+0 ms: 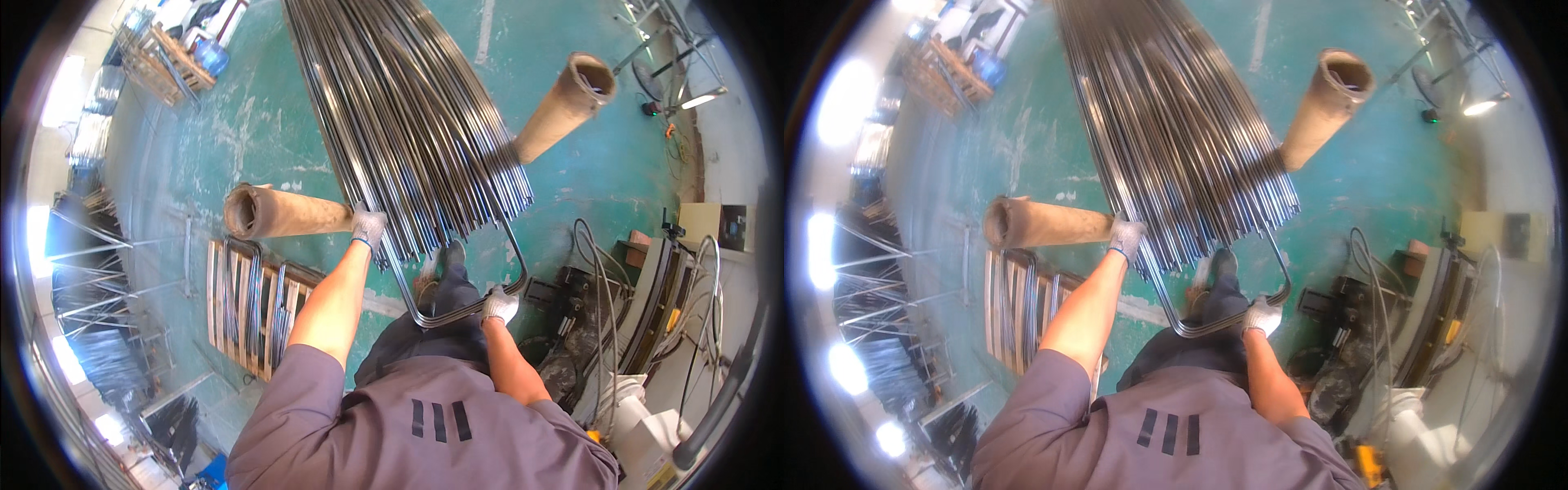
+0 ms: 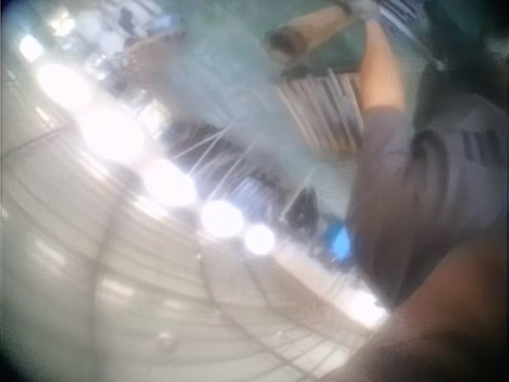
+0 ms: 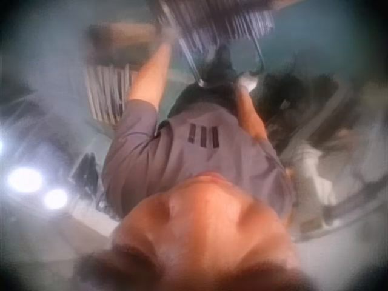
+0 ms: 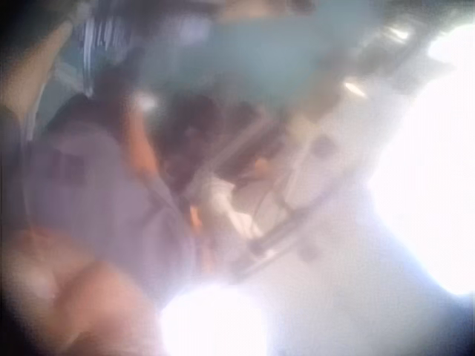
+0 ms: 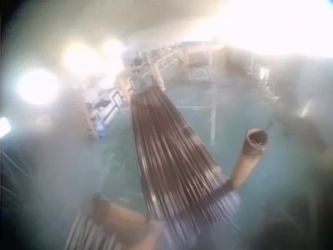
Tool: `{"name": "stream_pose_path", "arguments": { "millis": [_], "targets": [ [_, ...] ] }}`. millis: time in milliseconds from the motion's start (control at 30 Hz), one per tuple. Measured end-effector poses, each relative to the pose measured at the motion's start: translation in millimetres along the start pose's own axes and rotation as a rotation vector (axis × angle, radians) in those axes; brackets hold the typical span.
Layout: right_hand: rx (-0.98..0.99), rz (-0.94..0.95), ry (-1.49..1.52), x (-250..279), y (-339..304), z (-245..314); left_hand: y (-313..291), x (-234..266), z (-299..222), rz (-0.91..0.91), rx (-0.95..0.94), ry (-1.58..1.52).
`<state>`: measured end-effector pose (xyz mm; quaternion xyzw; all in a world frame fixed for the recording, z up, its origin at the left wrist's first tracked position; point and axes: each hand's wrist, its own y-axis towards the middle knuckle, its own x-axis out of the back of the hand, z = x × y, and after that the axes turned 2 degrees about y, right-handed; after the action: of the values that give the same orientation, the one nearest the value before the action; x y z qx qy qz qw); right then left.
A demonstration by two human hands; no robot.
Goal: The person bends metal rods using a large industrial bending machine. The person picks up a bundle of straight rods, places them into the machine's rollers, secures them, activates the bending mechanism, and then removes the now-curved U-shaped rods and stacks them on a wooden pallet.
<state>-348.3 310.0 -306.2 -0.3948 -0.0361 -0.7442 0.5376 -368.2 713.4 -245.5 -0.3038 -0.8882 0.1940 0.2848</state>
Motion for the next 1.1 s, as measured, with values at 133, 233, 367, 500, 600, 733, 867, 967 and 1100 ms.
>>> {"name": "stream_pose_path", "arguments": {
  "millis": [133, 233, 367, 500, 600, 733, 867, 967, 1100],
  "targets": [
    [-0.061, 0.066, 0.133, -23.9, -1.1, 31.9, -2.7, -9.1, 20.8, -0.124, -0.088, 0.397],
    [-0.142, 0.247, 0.027, -11.0, 13.0, 49.2, -22.4, -11.9, 17.1, -0.154, -0.057, 0.464],
    [0.206, -0.006, -0.284, 27.0, 13.7, 117.3, -51.3, -15.0, 1.9, -0.242, -0.016, 0.365],
    [0.64, 0.407, -0.223, -12.5, -12.3, 196.9, -70.0, 6.4, 35.7, -0.29, -0.005, 0.43],
    [0.71, 0.476, -0.489, -104.8, -24.1, 231.9, -90.9, 13.6, 47.2, -0.235, 0.015, 0.361],
    [0.486, 0.428, -0.734, -166.1, -47.4, 263.7, -123.0, 26.3, 50.8, -0.191, -0.005, 0.26],
    [0.532, 0.609, -0.669, -172.9, -30.3, 238.0, -144.4, 22.7, 41.0, -0.142, 0.095, 0.138],
    [0.555, 0.763, -0.741, -174.8, -14.7, 249.5, -150.6, 13.1, 42.3, -0.094, 0.174, 0.058],
    [0.479, 0.978, -0.678, -174.4, 15.9, 260.4, -144.8, 0.1, 29.6, -0.029, 0.12, -0.049]
  ]
}}
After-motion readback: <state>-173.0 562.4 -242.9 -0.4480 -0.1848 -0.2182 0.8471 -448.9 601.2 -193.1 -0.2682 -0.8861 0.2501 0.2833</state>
